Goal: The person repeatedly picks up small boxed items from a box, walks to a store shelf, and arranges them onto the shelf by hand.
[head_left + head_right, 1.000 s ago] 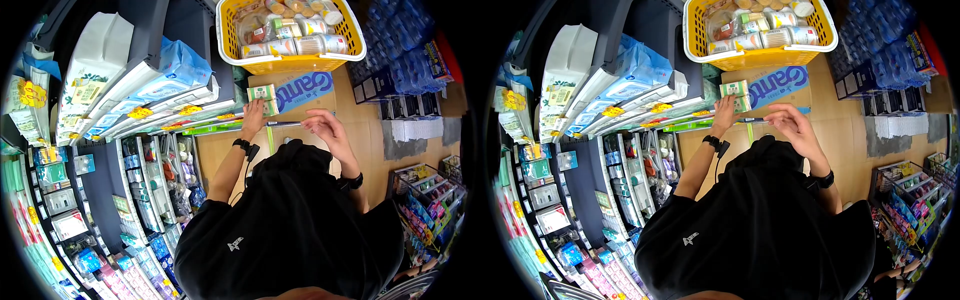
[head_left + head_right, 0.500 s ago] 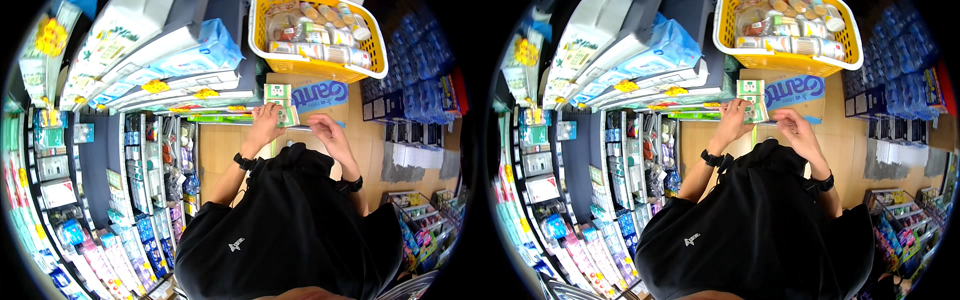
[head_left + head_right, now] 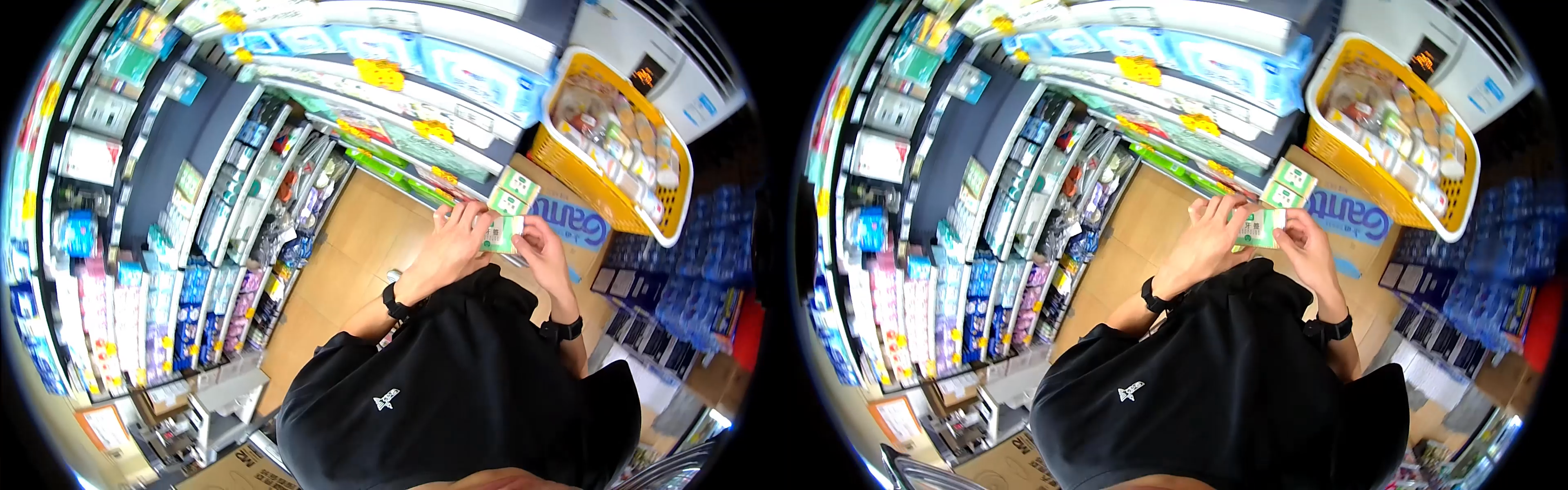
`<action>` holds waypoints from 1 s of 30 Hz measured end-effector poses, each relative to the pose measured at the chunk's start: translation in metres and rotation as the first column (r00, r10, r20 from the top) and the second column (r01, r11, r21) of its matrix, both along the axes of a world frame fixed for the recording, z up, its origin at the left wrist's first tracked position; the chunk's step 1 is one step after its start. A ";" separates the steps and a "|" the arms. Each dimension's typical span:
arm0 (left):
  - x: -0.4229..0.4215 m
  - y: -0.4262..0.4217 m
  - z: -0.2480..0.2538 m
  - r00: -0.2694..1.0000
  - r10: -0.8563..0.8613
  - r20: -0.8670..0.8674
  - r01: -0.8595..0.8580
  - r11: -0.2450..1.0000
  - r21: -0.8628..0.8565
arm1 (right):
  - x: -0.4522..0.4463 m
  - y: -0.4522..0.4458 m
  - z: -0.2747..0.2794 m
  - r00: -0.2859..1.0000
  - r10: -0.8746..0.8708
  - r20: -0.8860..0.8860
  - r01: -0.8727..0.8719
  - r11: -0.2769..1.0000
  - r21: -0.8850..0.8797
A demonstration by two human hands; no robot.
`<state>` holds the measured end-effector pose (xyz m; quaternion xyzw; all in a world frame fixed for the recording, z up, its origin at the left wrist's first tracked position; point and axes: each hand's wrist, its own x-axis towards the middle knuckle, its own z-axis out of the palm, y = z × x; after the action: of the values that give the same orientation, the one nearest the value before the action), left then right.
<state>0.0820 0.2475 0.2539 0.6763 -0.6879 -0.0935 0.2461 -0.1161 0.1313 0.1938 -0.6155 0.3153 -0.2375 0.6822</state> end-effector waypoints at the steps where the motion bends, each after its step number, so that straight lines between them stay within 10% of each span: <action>1: 0.004 0.007 0.003 1.000 0.030 0.005 -0.030 1.000 -0.008 | 0.008 -0.001 -0.001 0.999 0.039 0.005 -0.039 0.999 0.019; 30: 0.155 0.304 0.022 0.539 0.832 -0.133 -0.839 0.518 -0.165 | 0.322 0.161 0.052 0.694 0.714 0.091 -0.720 0.690 0.074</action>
<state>0.2369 0.5511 0.2761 0.8914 -0.2801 0.0964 0.3430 0.2055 0.2920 0.2457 -0.6467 0.0428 0.0474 0.7601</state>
